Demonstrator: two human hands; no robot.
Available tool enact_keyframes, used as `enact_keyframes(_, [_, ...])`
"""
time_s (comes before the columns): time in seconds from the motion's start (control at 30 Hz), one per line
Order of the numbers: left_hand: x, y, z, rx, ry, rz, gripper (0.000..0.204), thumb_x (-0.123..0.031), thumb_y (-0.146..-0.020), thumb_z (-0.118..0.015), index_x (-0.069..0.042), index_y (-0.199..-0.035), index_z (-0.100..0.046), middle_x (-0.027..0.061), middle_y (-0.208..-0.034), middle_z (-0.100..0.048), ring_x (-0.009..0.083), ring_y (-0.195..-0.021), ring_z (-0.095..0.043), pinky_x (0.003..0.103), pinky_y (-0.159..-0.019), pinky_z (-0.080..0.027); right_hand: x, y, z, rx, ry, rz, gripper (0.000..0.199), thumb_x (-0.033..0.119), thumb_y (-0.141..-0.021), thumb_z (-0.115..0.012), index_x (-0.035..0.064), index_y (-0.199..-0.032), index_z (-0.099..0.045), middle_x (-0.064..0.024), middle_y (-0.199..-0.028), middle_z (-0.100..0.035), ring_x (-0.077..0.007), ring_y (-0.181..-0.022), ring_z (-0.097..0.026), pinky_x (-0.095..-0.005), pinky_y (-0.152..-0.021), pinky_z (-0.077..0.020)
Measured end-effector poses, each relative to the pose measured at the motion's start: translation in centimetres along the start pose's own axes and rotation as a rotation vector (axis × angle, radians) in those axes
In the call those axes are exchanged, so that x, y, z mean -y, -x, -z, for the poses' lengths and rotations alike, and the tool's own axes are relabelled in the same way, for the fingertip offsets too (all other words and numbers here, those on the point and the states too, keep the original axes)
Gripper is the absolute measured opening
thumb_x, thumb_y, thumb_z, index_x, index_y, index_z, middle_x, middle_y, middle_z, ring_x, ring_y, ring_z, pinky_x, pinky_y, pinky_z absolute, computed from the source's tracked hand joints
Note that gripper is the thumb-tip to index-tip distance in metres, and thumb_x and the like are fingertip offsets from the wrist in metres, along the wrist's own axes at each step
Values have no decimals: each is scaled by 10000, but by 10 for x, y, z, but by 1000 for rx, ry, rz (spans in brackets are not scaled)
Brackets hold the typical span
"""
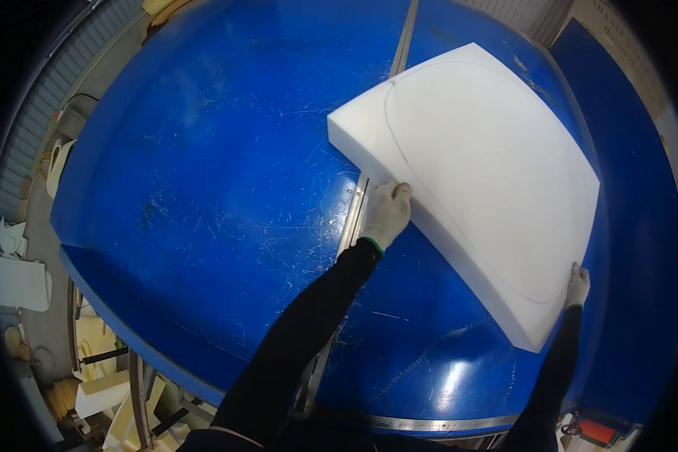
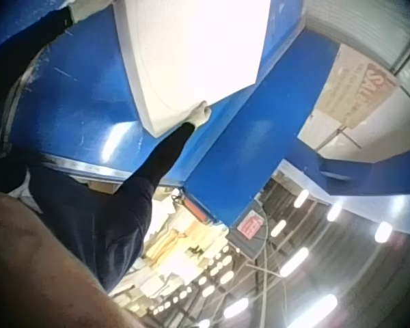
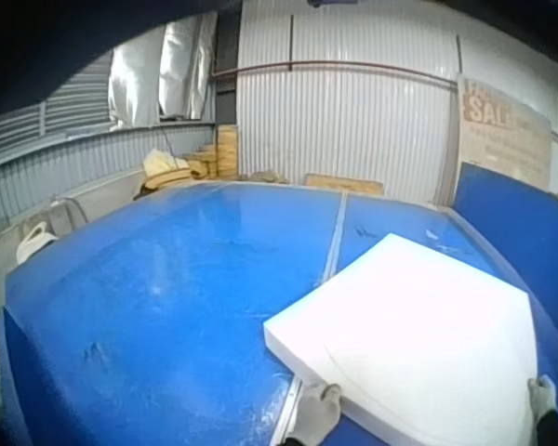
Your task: The person traces a circular outline on a rectangular foam sheet using a circular template and a pen, then moves the marked sheet to a blue cutting table and cuts along the traced line with a straight blade. The process is repeated for multiple sheets.
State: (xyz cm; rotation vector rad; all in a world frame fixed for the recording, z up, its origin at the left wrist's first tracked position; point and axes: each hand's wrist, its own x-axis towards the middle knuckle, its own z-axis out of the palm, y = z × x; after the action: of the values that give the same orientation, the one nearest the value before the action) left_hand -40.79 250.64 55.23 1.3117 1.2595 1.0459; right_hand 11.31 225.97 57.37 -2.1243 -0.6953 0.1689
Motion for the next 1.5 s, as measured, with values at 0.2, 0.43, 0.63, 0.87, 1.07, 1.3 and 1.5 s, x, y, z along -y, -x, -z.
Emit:
enact_keyframes(0.2, [-17,8,-14,57,-86,31,287,-212,-986,-545,40,-989,-682,83,-764,-664,162,-724,-639,306,-664,-498,-10,-41,12,40,40,56,329,323,-996,-637,93,-779,-549,75,-658,-389,-53,-612,-320,-255,-545,-280])
enact_keyframes(0.43, [-10,11,-25,20,64,19,330,-257,-967,-557,43,-860,-646,256,-800,-636,410,-766,-625,457,-708,-477,0,-61,1,50,35,47,321,313,-1004,-621,62,-808,-585,64,-675,-406,-56,-630,-347,-251,-557,-294])
enact_keyframes(0.63, [-12,11,-35,-16,-9,-35,334,-252,-963,-563,35,-798,-608,254,-767,-611,420,-745,-608,464,-695,-473,-11,-82,1,58,40,65,320,299,-1007,-624,74,-782,-585,74,-658,-395,-47,-598,-327,-244,-529,-276])
enact_keyframes(0.87, [-13,14,-33,41,-24,6,293,-232,-988,-563,33,-899,-650,110,-758,-649,200,-713,-619,327,-687,-488,-20,-107,-2,77,45,15,311,290,-1005,-630,74,-787,-581,77,-647,-398,-45,-577,-317,-245,-516,-266])
enact_keyframes(1.07, [-13,17,-37,9,9,-34,299,-234,-986,-558,20,-849,-636,111,-769,-637,209,-701,-599,343,-680,-480,-24,-115,4,74,-4,-33,321,319,-1003,-631,56,-822,-606,60,-643,-418,-55,-578,-339,-258,-520,-290])
enact_keyframes(1.3, [-25,22,-30,-1,47,105,365,-303,-947,-643,57,-998,-603,203,-989,-611,333,-891,-606,409,-818,-491,-14,-90,-11,93,121,-89,504,478,-991,-589,1,-831,-625,-31,-704,-541,-149,-660,-486,-333,-620,-409])
enact_keyframes(1.5, [-7,17,-42,-175,44,83,1012,-353,-846,-774,140,-1467,-145,326,-1412,-331,430,-1336,-367,453,-1125,-342,-15,-94,12,41,356,69,511,414,-1009,-543,-88,-976,-637,-219,-826,-618,-354,-802,-576,-420,-763,-460])
